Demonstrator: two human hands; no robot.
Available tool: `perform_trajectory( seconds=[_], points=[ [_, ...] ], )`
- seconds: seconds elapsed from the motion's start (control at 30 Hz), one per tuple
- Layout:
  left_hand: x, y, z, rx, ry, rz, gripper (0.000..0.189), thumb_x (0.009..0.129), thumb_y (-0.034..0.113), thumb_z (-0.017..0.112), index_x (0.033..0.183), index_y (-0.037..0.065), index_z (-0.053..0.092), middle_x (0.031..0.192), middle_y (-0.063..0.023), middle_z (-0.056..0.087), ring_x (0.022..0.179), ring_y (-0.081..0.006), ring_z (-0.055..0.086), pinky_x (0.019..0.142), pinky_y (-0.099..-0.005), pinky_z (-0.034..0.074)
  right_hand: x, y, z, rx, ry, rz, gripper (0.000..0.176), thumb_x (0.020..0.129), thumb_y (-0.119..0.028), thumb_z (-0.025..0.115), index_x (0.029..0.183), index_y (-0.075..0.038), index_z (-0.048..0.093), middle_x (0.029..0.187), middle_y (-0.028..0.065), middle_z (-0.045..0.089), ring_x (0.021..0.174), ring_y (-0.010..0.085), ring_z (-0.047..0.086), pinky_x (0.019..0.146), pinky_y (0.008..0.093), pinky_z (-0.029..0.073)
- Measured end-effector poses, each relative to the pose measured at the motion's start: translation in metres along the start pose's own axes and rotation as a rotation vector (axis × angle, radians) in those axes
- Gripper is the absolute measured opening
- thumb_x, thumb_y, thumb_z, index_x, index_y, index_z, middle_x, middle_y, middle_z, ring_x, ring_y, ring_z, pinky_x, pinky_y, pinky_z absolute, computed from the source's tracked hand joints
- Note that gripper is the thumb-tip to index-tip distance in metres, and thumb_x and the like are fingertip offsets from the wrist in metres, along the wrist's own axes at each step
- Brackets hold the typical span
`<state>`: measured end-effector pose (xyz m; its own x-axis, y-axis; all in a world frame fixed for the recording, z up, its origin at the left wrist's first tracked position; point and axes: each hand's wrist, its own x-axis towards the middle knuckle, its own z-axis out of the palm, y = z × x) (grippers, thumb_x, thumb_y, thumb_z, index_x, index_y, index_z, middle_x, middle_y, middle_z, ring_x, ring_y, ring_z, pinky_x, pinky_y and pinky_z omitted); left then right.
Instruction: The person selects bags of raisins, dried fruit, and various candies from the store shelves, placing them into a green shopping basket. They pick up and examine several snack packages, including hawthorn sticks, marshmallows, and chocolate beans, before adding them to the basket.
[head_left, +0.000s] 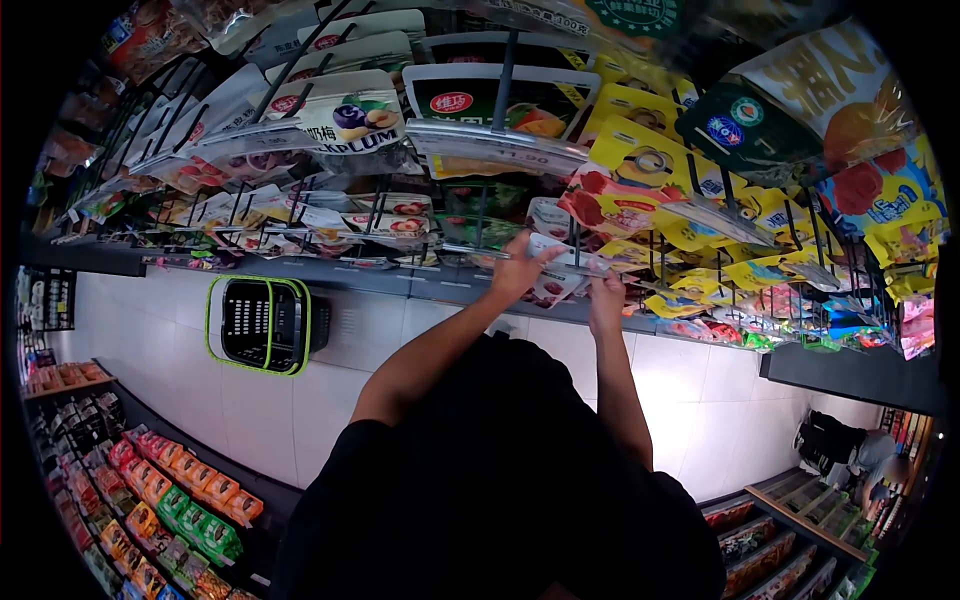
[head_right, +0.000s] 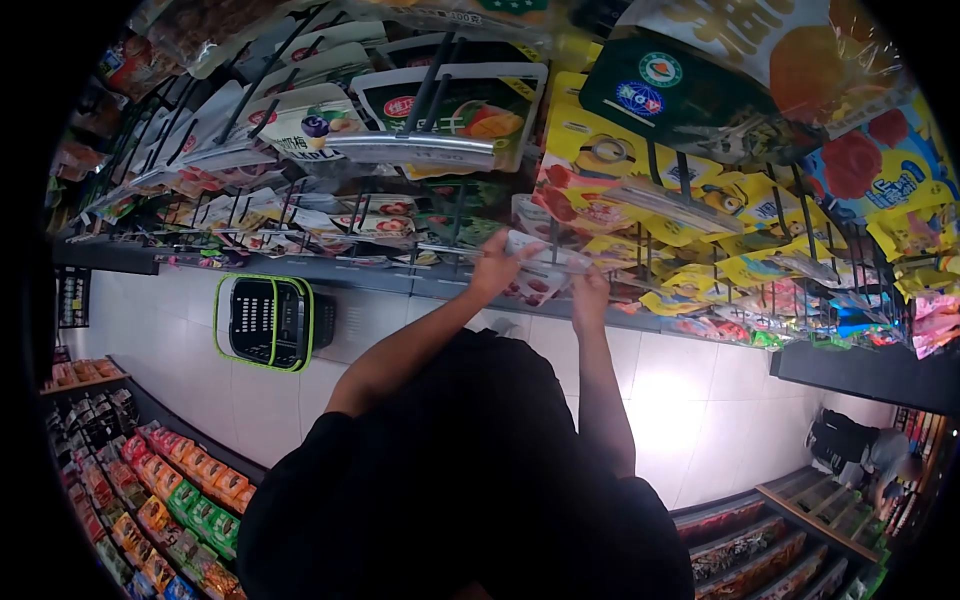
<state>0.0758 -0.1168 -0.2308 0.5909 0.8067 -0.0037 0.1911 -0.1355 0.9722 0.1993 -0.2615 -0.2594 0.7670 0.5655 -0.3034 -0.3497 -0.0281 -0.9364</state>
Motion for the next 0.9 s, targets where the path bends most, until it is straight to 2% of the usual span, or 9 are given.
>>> perform_trajectory(
  seconds=[0.27, 0.37, 0.5, 0.6, 0.7, 0.8, 0.9],
  points=[
    [0.006, 0.000, -0.002, 0.017, -0.032, -0.056, 0.053, 0.078, 0.046, 0.074, 0.097, -0.001, 0.061, 0.089, -0.0197, 0.067, 0.081, -0.0320, 0.066, 0.074, -0.0388, 0.051, -0.003, -0.004, 0.011, -0.061, 0.068, -0.020, 0.035, 0.090, -0.030, 0.067, 0.108, 0.000, 0.065, 0.097, 0.0050, 0.066, 0.089, 0.0114, 0.057, 0.080, 0.0257, 0.045],
    [0.008, -0.012, -0.001, 0.029, -0.044, -0.058, 0.055, 0.078, 0.048, 0.072, 0.096, -0.003, 0.061, 0.089, -0.0207, 0.067, 0.081, -0.0319, 0.066, 0.073, -0.0388, 0.051, 0.001, 0.000, 0.013, -0.082, 0.079, -0.006, 0.041, 0.091, -0.032, 0.065, 0.113, 0.001, 0.062, 0.101, 0.0072, 0.065, 0.090, 0.0136, 0.057, 0.082, 0.0269, 0.045],
    [0.003, -0.016, -0.003, 0.154, -0.048, -0.139, 0.061, 0.080, 0.055, 0.068, 0.096, -0.004, 0.060, 0.086, -0.0208, 0.067, 0.081, -0.0325, 0.066, 0.072, -0.0390, 0.051, 0.013, 0.027, 0.006, -0.244, 0.088, -0.082, 0.050, 0.092, -0.039, 0.061, 0.118, 0.004, 0.057, 0.105, 0.0126, 0.063, 0.094, 0.0185, 0.057, 0.085, 0.0295, 0.044],
    [0.002, -0.017, -0.004, 0.151, -0.085, -0.207, 0.067, 0.081, 0.060, 0.064, 0.101, -0.004, 0.058, 0.091, -0.0225, 0.066, 0.088, -0.0344, 0.065, 0.078, -0.0392, 0.050, 0.018, 0.039, 0.000, -0.410, 0.102, -0.091, 0.053, 0.093, -0.042, 0.058, 0.117, 0.005, 0.055, 0.105, 0.0159, 0.062, 0.096, 0.0217, 0.057, 0.088, 0.0315, 0.043],
    [0.008, -0.022, -0.007, 0.119, -0.264, -0.335, 0.086, 0.080, 0.072, 0.051, 0.127, 0.000, 0.048, 0.123, -0.0245, 0.056, 0.118, -0.0350, 0.053, 0.100, -0.0384, 0.039, 0.025, 0.046, 0.001, -0.432, 0.108, -0.143, 0.051, 0.094, -0.041, 0.056, 0.113, 0.006, 0.057, 0.104, 0.0171, 0.061, 0.097, 0.0233, 0.058, 0.089, 0.0324, 0.043],
    [0.011, -0.017, -0.005, 0.100, -0.269, -0.370, 0.091, 0.080, 0.074, 0.049, 0.132, 0.000, 0.044, 0.128, -0.0239, 0.053, 0.122, -0.0360, 0.050, 0.102, -0.0382, 0.038, 0.018, 0.021, 0.013, -0.292, 0.038, -0.098, 0.048, 0.095, -0.040, 0.055, 0.110, 0.006, 0.059, 0.105, 0.0173, 0.060, 0.093, 0.0233, 0.061, 0.083, 0.0327, 0.047],
    [0.009, -0.014, 0.000, 0.114, -0.091, -0.280, 0.073, 0.082, 0.061, 0.061, 0.112, -0.005, 0.054, 0.107, -0.0259, 0.063, 0.103, -0.0361, 0.061, 0.088, -0.0394, 0.047, 0.016, 0.010, 0.024, -0.152, 0.047, -0.028, 0.047, 0.095, -0.039, 0.054, 0.109, 0.006, 0.060, 0.106, 0.0174, 0.060, 0.089, 0.0230, 0.063, 0.077, 0.0328, 0.050]
  ],
)
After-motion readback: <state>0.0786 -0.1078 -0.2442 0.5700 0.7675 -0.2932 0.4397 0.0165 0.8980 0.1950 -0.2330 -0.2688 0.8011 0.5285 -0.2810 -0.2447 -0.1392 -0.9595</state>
